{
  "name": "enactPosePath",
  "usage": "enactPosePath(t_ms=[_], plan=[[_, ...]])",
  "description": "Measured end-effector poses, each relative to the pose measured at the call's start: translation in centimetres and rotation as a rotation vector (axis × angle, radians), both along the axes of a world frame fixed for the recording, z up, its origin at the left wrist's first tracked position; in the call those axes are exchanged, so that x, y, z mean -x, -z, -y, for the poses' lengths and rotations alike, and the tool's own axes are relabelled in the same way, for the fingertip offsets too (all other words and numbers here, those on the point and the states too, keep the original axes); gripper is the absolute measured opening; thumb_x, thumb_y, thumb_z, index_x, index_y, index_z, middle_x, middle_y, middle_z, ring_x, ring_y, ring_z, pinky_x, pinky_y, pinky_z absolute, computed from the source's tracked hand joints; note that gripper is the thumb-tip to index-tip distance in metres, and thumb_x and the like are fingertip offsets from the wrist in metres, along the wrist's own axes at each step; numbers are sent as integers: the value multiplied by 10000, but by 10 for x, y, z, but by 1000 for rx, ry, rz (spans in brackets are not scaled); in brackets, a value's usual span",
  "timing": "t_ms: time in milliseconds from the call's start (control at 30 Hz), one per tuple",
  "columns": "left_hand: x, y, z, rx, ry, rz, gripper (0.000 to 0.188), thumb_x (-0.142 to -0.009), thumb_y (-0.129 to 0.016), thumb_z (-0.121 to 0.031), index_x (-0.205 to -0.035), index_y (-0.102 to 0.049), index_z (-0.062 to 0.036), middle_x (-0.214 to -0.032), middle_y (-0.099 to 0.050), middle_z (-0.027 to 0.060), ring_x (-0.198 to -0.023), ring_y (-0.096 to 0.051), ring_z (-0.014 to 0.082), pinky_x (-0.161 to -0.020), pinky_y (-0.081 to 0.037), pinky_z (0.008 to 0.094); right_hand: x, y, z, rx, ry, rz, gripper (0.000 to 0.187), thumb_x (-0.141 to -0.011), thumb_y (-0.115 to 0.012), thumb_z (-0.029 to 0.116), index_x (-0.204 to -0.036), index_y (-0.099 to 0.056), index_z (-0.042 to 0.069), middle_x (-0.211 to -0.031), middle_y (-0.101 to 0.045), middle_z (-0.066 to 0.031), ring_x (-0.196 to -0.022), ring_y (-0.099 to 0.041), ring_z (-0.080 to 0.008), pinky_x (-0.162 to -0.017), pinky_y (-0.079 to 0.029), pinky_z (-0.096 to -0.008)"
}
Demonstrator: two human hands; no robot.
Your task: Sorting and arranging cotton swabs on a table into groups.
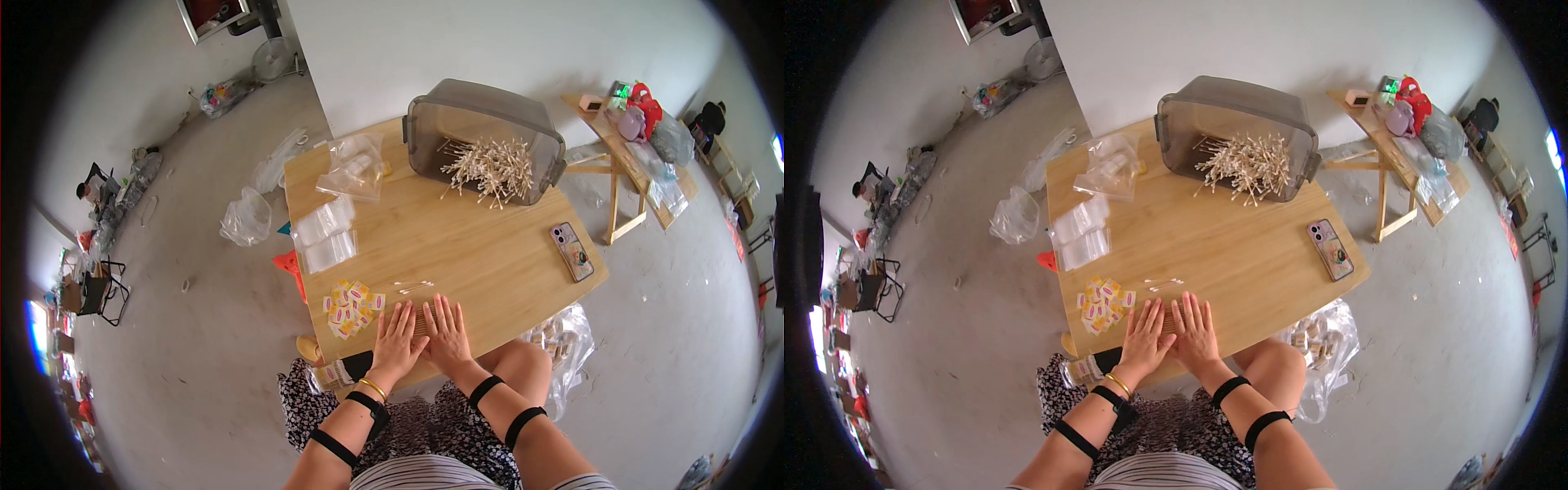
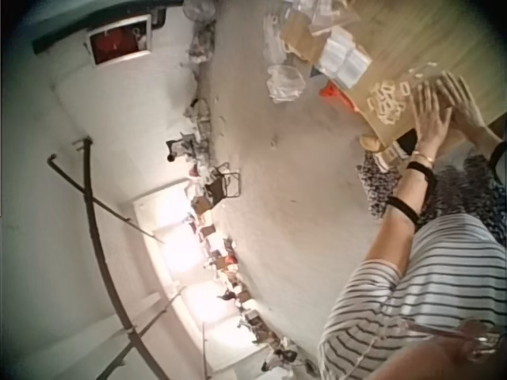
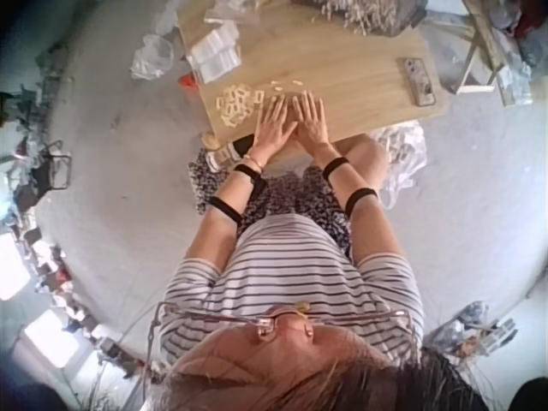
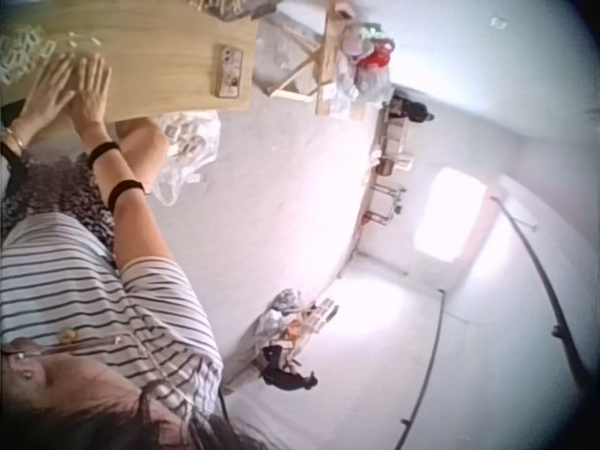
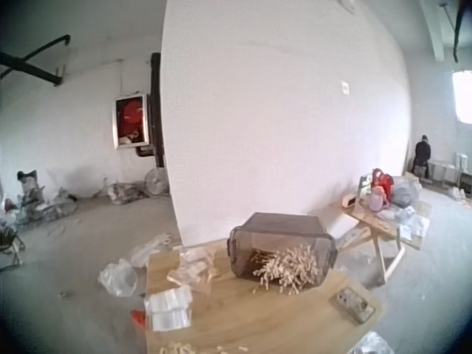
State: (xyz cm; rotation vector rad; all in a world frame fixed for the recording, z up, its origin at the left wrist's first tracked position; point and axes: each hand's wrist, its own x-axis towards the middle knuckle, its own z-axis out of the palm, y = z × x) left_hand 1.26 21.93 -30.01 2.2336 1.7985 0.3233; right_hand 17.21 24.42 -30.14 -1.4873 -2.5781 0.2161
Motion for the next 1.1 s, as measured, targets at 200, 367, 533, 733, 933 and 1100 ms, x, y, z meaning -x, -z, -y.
enactPosePath(t_ms=[200,367,533,733,933,1100], plan=[[18,-7,2,34,11,116,766,-1020,-324,-566,-1571,-219,-44,-1636,-213,150,-1531,-143,293,-1232,-70,516,4,1,0,2,-24,88,888,-933,-471,599,-1559,-237,14,-1633,-161,-218,-1534,-86,-345,-1236,-59,-520],[62,-27,30,-63,-212,313,746,-1039,-287,-533,-1571,-184,-20,-1624,-210,199,-1527,-142,315,-1233,-47,510,3,4,1,1,-18,0,876,-953,-464,590,-1548,-237,-12,-1620,-184,-231,-1529,-101,-357,-1236,-67,-521],[148,-2,93,-180,-599,244,711,-1050,-277,-521,-1535,-267,-1,-1581,-277,236,-1479,-249,363,-1215,-168,480,32,6,33,3,-122,39,835,-977,-440,560,-1552,-226,-6,-1626,-170,-225,-1529,-105,-353,-1237,-79,-518],[141,27,111,84,-1033,861,632,-1043,-407,-473,-1461,-368,0,-1452,-452,227,-1335,-450,338,-1109,-358,418,64,11,63,2,-158,61,760,-987,-465,456,-1562,-224,22,-1634,-168,-204,-1529,-123,-336,-1240,-93,-500],[141,73,116,-93,-1177,707,600,-1011,-458,-554,-941,-648,11,-741,-618,142,-764,-635,214,-743,-503,375,83,8,76,36,-229,-90,727,-975,-501,377,-1556,-241,27,-1627,-181,-212,-1521,-138,-369,-1231,-116,-522],[148,76,114,97,-1191,1004,631,-997,-482,-586,-1009,-653,21,-863,-647,87,-790,-617,171,-729,-495,341,83,4,77,43,-221,-41,709,-984,-492,382,-1569,-240,70,-1639,-186,-167,-1525,-134,-353,-1227,-109,-539]])
